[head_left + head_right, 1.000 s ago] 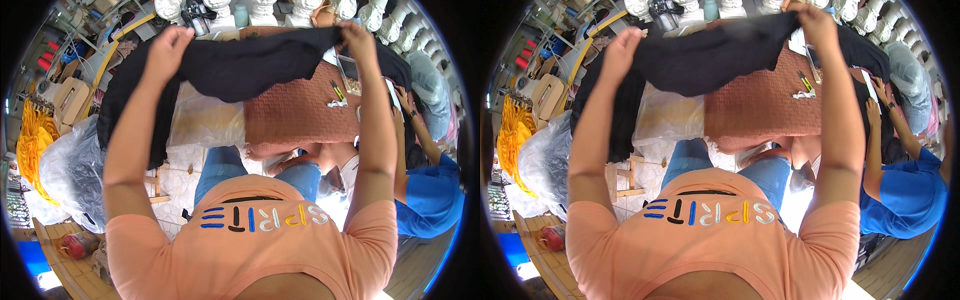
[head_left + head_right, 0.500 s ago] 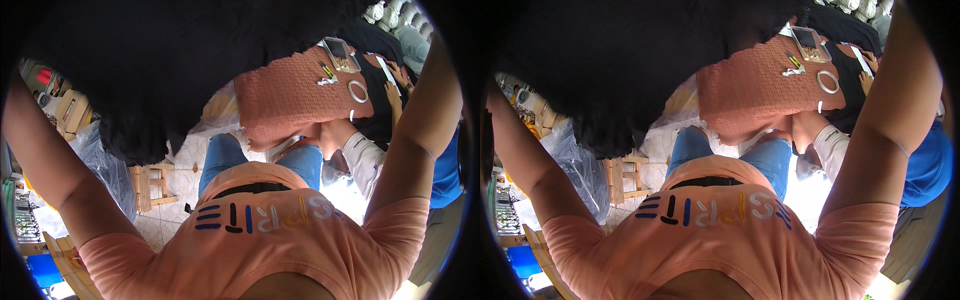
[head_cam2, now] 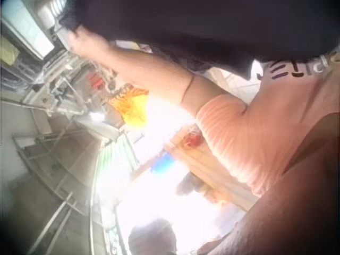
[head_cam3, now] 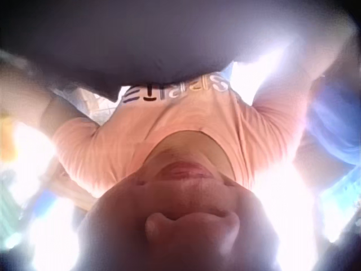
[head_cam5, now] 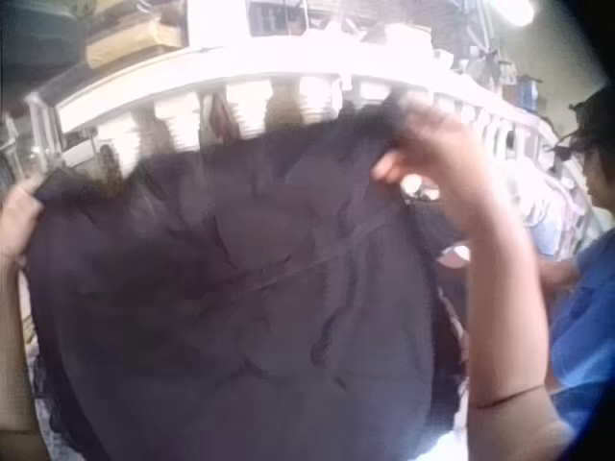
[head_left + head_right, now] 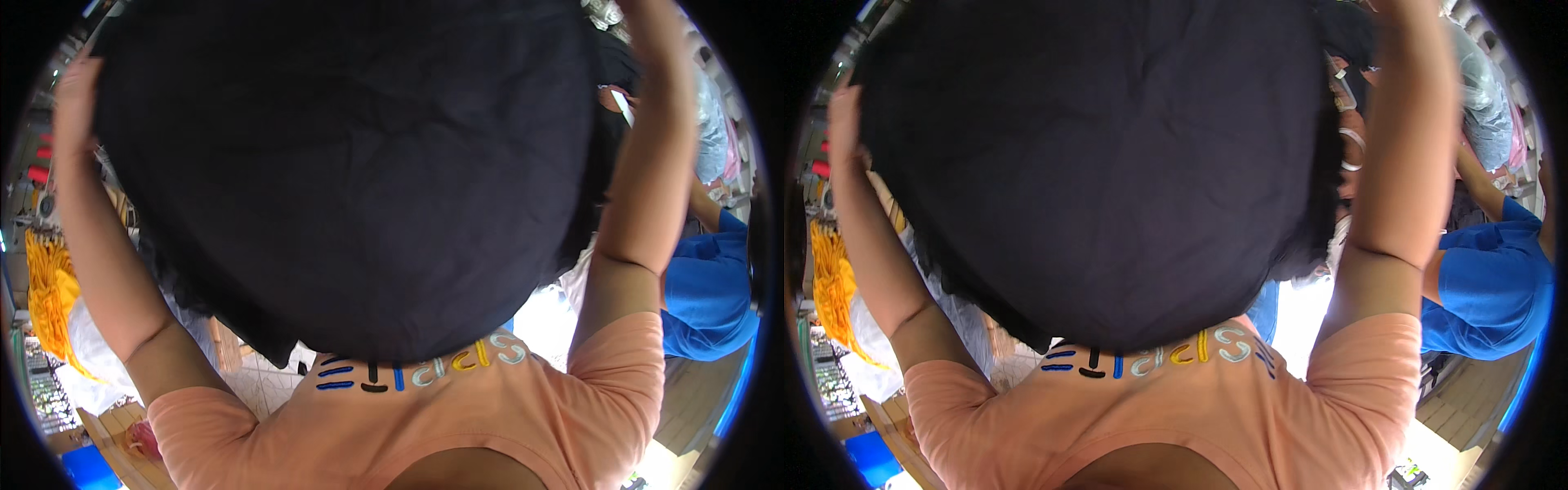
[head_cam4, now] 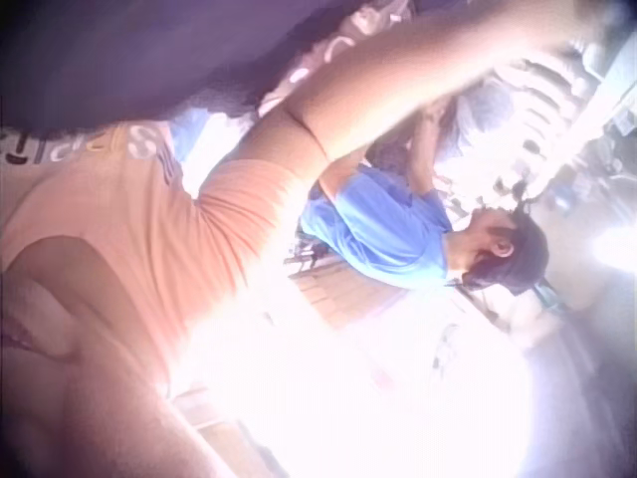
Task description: The person applies small white adhesive tags to the neck area of black t-shirts using a paper template for positioning and then folds the shirts.
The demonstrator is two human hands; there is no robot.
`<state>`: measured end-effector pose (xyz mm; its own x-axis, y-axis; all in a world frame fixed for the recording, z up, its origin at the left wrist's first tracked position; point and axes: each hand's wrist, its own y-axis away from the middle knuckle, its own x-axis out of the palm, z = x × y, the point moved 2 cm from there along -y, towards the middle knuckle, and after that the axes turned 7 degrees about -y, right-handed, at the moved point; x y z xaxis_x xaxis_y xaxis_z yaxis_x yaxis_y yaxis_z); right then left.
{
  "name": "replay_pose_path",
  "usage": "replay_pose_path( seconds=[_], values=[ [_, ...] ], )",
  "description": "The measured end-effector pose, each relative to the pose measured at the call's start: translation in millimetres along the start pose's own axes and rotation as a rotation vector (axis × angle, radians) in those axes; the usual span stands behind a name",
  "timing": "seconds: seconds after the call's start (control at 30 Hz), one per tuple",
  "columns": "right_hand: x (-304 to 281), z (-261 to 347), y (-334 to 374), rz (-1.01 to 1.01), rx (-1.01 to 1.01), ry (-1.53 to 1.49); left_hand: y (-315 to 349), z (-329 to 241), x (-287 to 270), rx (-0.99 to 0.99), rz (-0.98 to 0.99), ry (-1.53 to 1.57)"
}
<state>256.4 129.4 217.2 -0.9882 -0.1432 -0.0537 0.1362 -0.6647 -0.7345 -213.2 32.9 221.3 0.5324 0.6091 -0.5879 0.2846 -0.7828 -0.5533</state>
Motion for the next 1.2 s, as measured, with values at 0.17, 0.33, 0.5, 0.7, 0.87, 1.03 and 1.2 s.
replay_pose_path(
  seconds=[0.17, 0.33, 0.5, 0.7, 0.87, 1.03, 1.2],
  values=[
    [33, -160, -42, 0.185, 0.294, 0.242, -70, 79, 101, 0.103, -0.116, -0.515],
    [3, -130, 44, 0.216, 0.178, 0.498, 66, 31, 251, 0.35, 0.28, -0.419],
    [-50, -162, 169, 0.172, 0.631, 0.32, 213, 20, 298, 0.067, 0.623, -0.382],
    [-49, -160, 252, 0.092, 0.741, 0.722, 240, 20, 322, 0.06, 0.478, -0.462],
    [-35, -167, 256, 0.133, 0.71, 0.749, 238, 24, 319, 0.102, 0.423, -0.491],
    [-41, -163, 254, 0.129, 0.773, 0.697, 238, 16, 324, 0.138, 0.407, -0.526],
    [-42, -154, 247, 0.132, 0.728, 0.697, 240, 20, 320, 0.15, 0.529, -0.668]
  ],
)
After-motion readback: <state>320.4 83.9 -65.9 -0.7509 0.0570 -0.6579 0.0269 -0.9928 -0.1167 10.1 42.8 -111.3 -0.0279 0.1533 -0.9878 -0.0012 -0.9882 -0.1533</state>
